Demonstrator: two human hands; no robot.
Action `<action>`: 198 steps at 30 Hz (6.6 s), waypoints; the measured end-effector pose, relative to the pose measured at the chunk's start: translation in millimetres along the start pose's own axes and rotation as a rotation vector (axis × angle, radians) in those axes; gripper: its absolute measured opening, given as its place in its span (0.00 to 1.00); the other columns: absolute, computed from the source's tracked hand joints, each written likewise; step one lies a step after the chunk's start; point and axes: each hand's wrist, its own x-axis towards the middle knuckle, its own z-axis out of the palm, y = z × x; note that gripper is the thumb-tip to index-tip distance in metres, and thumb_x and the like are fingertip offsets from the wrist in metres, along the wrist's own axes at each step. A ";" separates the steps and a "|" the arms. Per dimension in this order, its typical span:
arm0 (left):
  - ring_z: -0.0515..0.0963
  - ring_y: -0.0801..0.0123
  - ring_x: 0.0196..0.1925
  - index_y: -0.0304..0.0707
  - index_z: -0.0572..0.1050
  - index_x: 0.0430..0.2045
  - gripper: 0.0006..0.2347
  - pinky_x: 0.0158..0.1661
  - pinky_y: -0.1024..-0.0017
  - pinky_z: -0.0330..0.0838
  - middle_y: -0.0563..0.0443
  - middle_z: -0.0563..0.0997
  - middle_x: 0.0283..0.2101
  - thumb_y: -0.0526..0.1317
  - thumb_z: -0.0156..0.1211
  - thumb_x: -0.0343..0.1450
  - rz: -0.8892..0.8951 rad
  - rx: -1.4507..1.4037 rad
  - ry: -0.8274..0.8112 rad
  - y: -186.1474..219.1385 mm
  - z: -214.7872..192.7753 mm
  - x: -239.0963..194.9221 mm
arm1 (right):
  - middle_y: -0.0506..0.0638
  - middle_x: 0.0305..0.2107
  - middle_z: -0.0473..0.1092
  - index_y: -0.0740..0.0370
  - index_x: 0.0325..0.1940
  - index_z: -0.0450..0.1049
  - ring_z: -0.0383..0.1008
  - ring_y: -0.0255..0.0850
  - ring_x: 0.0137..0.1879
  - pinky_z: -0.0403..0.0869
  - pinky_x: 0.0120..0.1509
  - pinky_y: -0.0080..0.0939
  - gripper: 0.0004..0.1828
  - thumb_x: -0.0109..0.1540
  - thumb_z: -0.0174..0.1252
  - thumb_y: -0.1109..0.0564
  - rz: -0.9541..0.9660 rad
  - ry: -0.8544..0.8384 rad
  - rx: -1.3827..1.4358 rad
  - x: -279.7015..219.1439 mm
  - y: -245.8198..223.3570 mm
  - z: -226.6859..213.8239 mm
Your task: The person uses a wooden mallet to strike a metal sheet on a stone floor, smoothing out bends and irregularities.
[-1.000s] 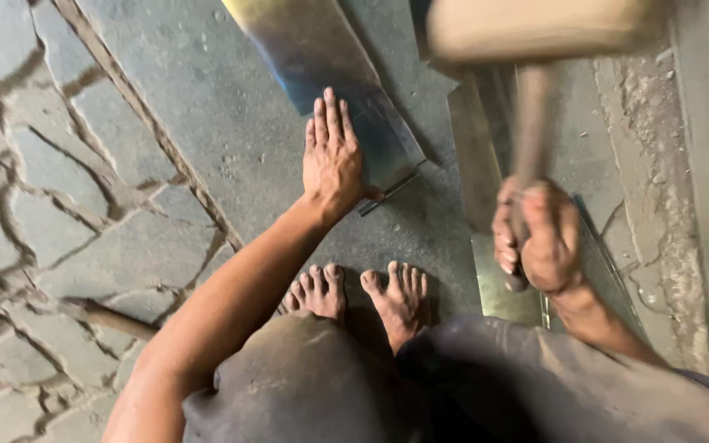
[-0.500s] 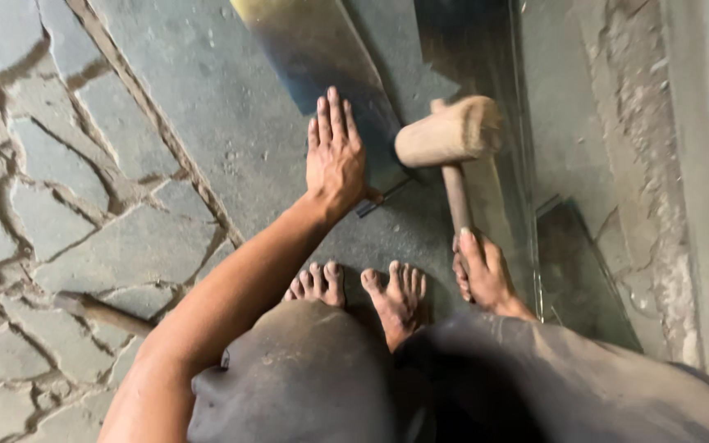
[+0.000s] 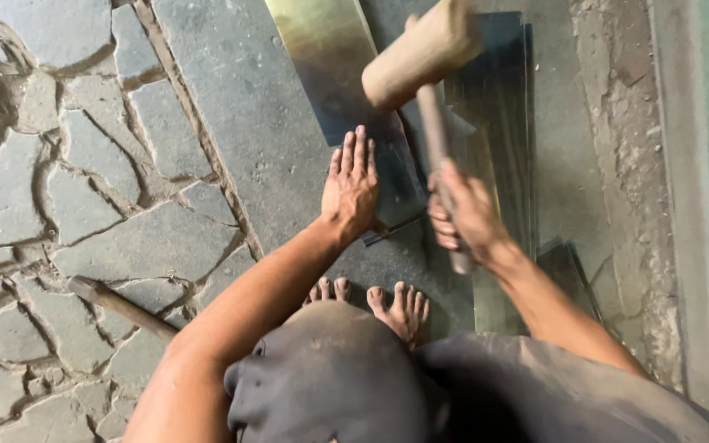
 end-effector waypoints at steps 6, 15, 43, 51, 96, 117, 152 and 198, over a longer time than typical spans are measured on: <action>0.40 0.40 0.79 0.18 0.43 0.70 0.68 0.73 0.52 0.43 0.25 0.36 0.76 0.61 0.82 0.43 -0.008 0.016 0.017 0.5 16.3 -2.5 | 0.43 0.20 0.62 0.57 0.44 0.63 0.65 0.31 0.19 0.67 0.19 0.33 0.29 0.71 0.46 0.28 -0.812 0.210 -0.036 -14.1 62.7 -28.5; 0.39 0.38 0.79 0.17 0.42 0.71 0.68 0.73 0.49 0.43 0.23 0.35 0.76 0.62 0.81 0.44 -0.001 0.035 -0.001 6.1 28.8 2.7 | 0.44 0.20 0.62 0.60 0.44 0.64 0.63 0.31 0.19 0.65 0.20 0.33 0.26 0.72 0.48 0.33 -0.667 0.189 -0.154 -40.9 78.6 -52.7; 0.34 0.37 0.79 0.17 0.38 0.71 0.70 0.75 0.49 0.38 0.22 0.32 0.75 0.63 0.82 0.43 0.011 -0.014 -0.008 -2.6 14.1 15.7 | 0.43 0.15 0.60 0.56 0.35 0.64 0.56 0.31 0.15 0.59 0.15 0.34 0.18 0.70 0.44 0.41 -0.192 0.357 -0.130 -66.9 185.8 -65.9; 0.36 0.37 0.79 0.16 0.42 0.71 0.70 0.74 0.48 0.39 0.21 0.35 0.76 0.65 0.80 0.42 0.025 0.047 0.028 -0.9 4.0 13.2 | 0.42 0.17 0.60 0.60 0.39 0.68 0.56 0.29 0.19 0.56 0.21 0.31 0.20 0.73 0.46 0.42 -0.250 0.540 -0.266 -78.1 206.4 -39.1; 0.35 0.40 0.79 0.15 0.40 0.70 0.70 0.75 0.52 0.37 0.25 0.34 0.76 0.63 0.82 0.42 -0.007 -0.080 0.030 4.1 22.7 2.9 | 0.46 0.20 0.63 0.62 0.39 0.63 0.63 0.33 0.20 0.64 0.21 0.35 0.26 0.72 0.44 0.35 -0.261 0.252 0.017 -52.3 184.6 -100.1; 0.37 0.38 0.79 0.16 0.40 0.70 0.70 0.75 0.52 0.38 0.24 0.35 0.76 0.65 0.81 0.43 0.017 -0.071 0.053 5.2 18.0 3.7 | 0.41 0.18 0.60 0.59 0.43 0.66 0.56 0.28 0.18 0.58 0.19 0.30 0.18 0.71 0.46 0.42 -0.092 0.549 -0.101 -94.7 208.2 -29.7; 0.37 0.43 0.79 0.20 0.40 0.72 0.69 0.73 0.49 0.33 0.29 0.36 0.77 0.62 0.82 0.45 -0.147 0.029 0.010 -43.3 -4.4 93.6 | 0.44 0.18 0.62 0.60 0.40 0.64 0.62 0.32 0.17 0.64 0.18 0.35 0.30 0.69 0.49 0.29 -0.407 0.277 -0.278 -4.1 66.0 -36.9; 0.40 0.39 0.78 0.16 0.43 0.69 0.64 0.73 0.51 0.38 0.24 0.39 0.75 0.66 0.75 0.50 0.140 -0.100 0.048 45.2 48.4 -34.1 | 0.45 0.21 0.61 0.61 0.58 0.64 0.59 0.32 0.18 0.62 0.18 0.34 0.31 0.70 0.48 0.31 -0.515 0.439 0.000 -91.1 74.3 -71.7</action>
